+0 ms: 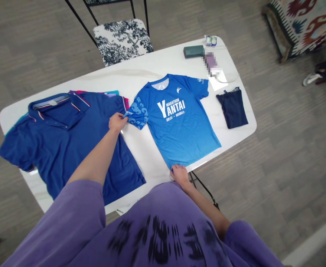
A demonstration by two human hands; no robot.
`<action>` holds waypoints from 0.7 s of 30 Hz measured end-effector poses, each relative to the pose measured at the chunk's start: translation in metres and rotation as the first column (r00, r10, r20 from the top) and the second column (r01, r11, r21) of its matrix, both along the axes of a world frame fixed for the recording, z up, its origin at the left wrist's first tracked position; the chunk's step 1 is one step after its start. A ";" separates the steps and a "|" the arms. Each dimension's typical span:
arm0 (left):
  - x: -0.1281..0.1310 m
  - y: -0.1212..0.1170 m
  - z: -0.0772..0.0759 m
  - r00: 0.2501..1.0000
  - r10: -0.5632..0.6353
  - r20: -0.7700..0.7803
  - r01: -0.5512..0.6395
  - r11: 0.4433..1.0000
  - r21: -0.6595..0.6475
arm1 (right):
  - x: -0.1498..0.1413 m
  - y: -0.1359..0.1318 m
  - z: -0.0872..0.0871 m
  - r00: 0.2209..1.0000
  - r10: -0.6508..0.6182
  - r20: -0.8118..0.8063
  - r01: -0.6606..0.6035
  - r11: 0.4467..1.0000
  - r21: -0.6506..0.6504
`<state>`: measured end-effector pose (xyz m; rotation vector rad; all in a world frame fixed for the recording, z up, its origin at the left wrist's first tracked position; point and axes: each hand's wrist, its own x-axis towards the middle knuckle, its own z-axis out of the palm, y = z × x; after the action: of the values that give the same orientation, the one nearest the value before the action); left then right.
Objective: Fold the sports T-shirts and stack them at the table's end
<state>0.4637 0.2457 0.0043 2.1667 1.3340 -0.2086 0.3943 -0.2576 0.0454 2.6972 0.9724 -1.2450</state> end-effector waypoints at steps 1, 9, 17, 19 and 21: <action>0.000 0.000 0.002 1.000 0.012 0.025 -0.012 1.000 -0.015 | -0.001 -0.001 0.001 1.000 0.000 -0.001 0.000 1.000 -0.003; 0.011 -0.017 0.016 0.896 0.303 0.324 -0.200 0.928 -0.314 | 0.001 -0.015 0.009 0.999 -0.038 0.001 0.038 0.997 0.067; 0.114 -0.031 0.061 0.823 0.408 0.396 -0.182 0.849 -0.497 | 0.039 -0.067 0.032 0.973 -0.231 -0.011 0.226 0.938 0.262; 0.158 -0.043 0.066 0.823 0.411 0.392 -0.164 0.832 -0.530 | 0.059 -0.087 0.034 0.955 -0.298 -0.004 0.285 0.908 0.307; 0.205 -0.060 0.064 0.836 0.352 0.422 -0.096 0.850 -0.518 | 0.082 -0.109 0.034 0.935 -0.355 0.002 0.333 0.879 0.341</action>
<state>0.6687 0.1860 0.0680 1.4801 1.0779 0.1176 0.4760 -0.3668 0.0790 3.2748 0.7803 -1.1089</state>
